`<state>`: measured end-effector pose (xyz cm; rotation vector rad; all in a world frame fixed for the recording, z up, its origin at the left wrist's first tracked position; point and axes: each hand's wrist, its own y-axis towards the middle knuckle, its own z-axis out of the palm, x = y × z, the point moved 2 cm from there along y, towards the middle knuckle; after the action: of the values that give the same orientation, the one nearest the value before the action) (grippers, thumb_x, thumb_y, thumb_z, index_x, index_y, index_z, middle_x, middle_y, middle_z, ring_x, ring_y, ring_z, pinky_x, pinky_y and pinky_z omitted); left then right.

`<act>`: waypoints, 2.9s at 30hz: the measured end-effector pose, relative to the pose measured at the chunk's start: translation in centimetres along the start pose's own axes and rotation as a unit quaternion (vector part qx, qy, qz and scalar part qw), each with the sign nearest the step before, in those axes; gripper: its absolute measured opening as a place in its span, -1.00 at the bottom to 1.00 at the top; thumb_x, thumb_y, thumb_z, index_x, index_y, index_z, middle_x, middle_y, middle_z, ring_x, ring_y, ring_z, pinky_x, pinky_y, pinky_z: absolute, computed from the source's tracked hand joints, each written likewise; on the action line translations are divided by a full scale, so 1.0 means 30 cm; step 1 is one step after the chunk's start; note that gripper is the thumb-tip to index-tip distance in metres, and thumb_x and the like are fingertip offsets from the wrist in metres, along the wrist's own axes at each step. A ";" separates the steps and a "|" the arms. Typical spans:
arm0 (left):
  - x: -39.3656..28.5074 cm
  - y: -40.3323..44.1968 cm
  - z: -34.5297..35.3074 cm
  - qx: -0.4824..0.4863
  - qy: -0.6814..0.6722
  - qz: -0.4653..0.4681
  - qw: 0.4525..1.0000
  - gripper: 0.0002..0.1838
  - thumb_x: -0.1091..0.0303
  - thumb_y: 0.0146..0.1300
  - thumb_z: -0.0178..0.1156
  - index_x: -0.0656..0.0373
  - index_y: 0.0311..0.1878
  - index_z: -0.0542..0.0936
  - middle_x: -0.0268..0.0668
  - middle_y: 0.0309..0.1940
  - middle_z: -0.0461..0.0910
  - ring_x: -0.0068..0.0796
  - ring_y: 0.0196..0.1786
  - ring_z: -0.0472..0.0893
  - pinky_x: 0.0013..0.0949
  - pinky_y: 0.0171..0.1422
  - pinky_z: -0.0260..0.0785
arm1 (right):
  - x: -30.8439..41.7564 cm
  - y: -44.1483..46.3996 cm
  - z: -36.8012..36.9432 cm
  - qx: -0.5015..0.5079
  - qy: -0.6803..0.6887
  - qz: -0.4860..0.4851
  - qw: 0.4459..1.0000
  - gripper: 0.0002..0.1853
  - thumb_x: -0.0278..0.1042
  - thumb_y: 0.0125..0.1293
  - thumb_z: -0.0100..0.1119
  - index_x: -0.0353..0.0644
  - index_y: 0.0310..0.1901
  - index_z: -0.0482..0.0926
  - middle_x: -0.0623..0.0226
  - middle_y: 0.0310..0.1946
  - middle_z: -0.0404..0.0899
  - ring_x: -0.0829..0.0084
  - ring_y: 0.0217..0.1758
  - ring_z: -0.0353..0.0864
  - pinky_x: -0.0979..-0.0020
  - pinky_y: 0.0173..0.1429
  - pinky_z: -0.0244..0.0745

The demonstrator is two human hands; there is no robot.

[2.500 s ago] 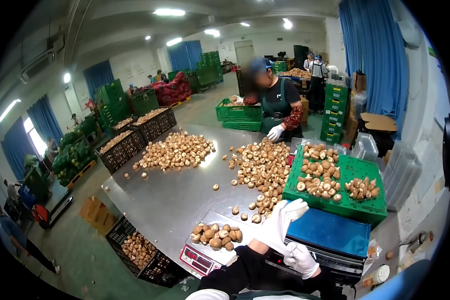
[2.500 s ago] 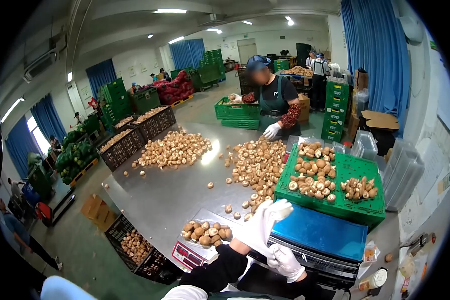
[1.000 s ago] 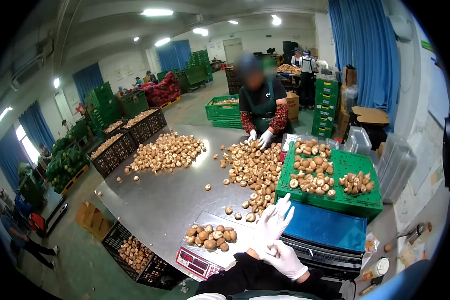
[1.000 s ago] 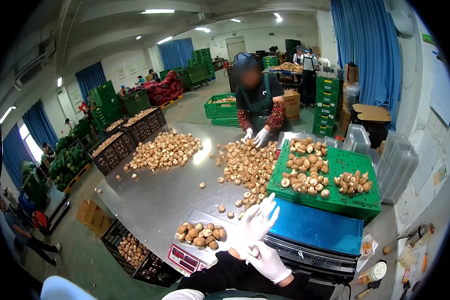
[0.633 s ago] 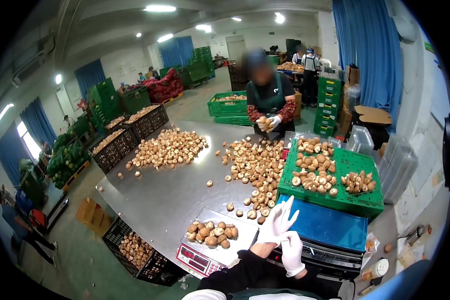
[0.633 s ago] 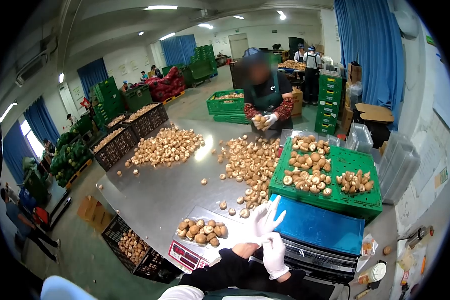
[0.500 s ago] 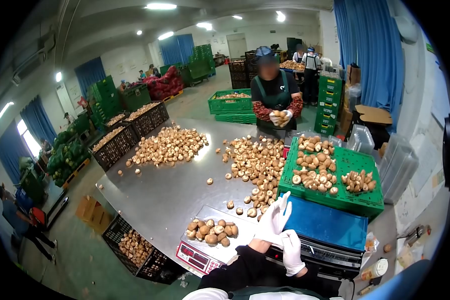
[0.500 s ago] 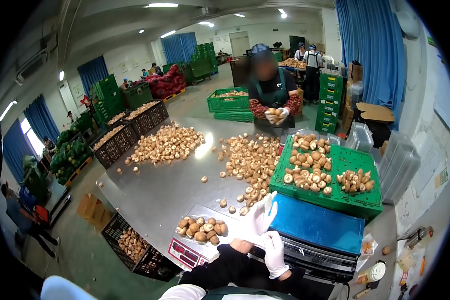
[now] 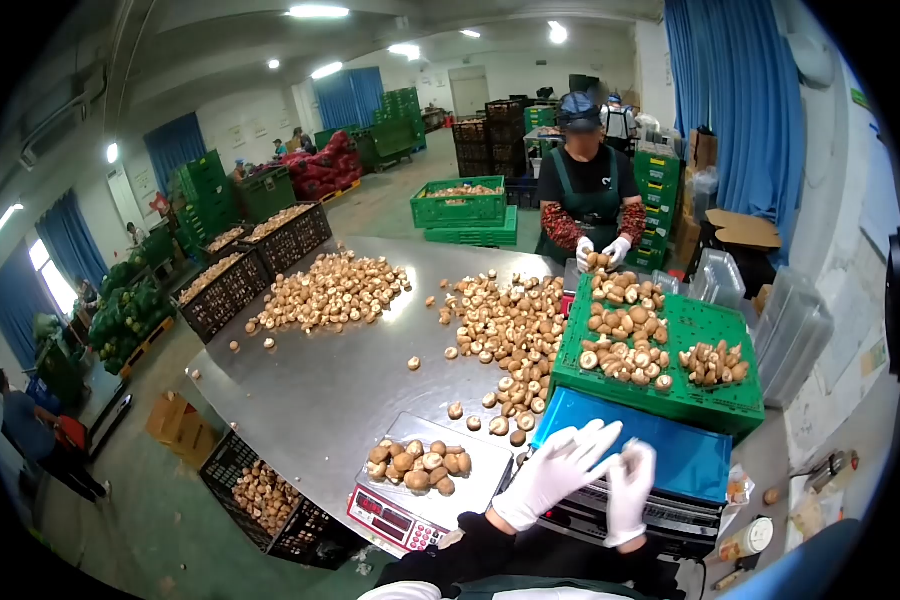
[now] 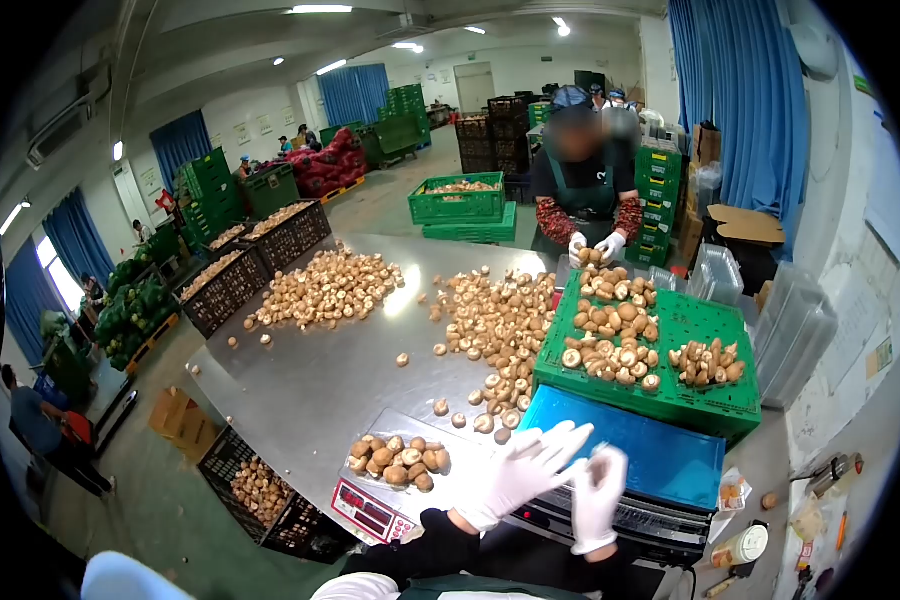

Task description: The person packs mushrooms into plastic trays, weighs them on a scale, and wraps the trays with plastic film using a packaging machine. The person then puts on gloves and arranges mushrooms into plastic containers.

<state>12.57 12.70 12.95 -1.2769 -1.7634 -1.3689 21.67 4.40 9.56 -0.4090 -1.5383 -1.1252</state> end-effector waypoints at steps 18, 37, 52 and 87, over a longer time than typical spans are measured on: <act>0.068 -0.066 -0.100 -0.065 0.796 0.097 0.594 -0.29 -0.03 0.25 -0.15 0.35 0.29 0.06 -0.19 0.28 0.12 -0.38 0.32 0.06 -0.29 0.44 -0.25 | -0.049 0.001 -0.061 0.072 0.114 0.234 0.963 -0.84 -0.48 0.27 0.01 -0.32 -0.14 0.41 0.42 -0.30 0.44 0.70 -0.31 0.39 0.66 -0.25 0.32; -0.061 0.021 0.016 0.049 0.974 0.175 0.135 -0.49 0.25 0.37 -0.29 0.27 0.32 0.02 -0.19 0.37 -0.08 -0.40 0.41 -0.06 -0.29 0.46 -0.21 | 0.083 -0.135 0.073 0.197 -0.139 -0.236 0.941 -0.67 -0.44 -0.18 0.39 -0.18 -0.36 0.45 0.29 -0.47 0.45 0.27 -0.44 0.46 0.37 -0.35 0.36; -0.097 -0.016 0.046 0.049 0.961 0.177 0.208 -0.53 0.27 0.39 -0.39 0.40 0.24 0.15 -0.12 0.29 0.13 -0.36 0.35 0.11 -0.32 0.45 -0.14 | 0.081 -0.117 0.068 0.271 -0.155 -0.102 0.945 -0.84 -0.50 -0.05 0.27 -0.28 -0.43 0.47 0.19 -0.46 0.45 0.26 -0.43 0.47 0.42 -0.32 0.39; -0.204 -0.082 0.198 -0.095 0.651 0.183 -0.731 -0.67 0.29 0.18 -0.05 0.40 -0.15 0.44 0.05 0.18 0.23 -0.06 0.30 0.13 -0.06 0.27 0.09 | 0.194 -0.138 0.049 0.264 -0.149 -0.080 0.950 -0.70 -0.22 -0.04 0.36 -0.15 -0.30 0.52 0.33 -0.45 0.50 0.40 -0.47 0.53 0.45 -0.38 0.42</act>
<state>13.39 16.16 4.82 -2.0451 -3.0655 -0.2009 15.89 1.80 13.14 -0.0878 -2.0919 -0.7448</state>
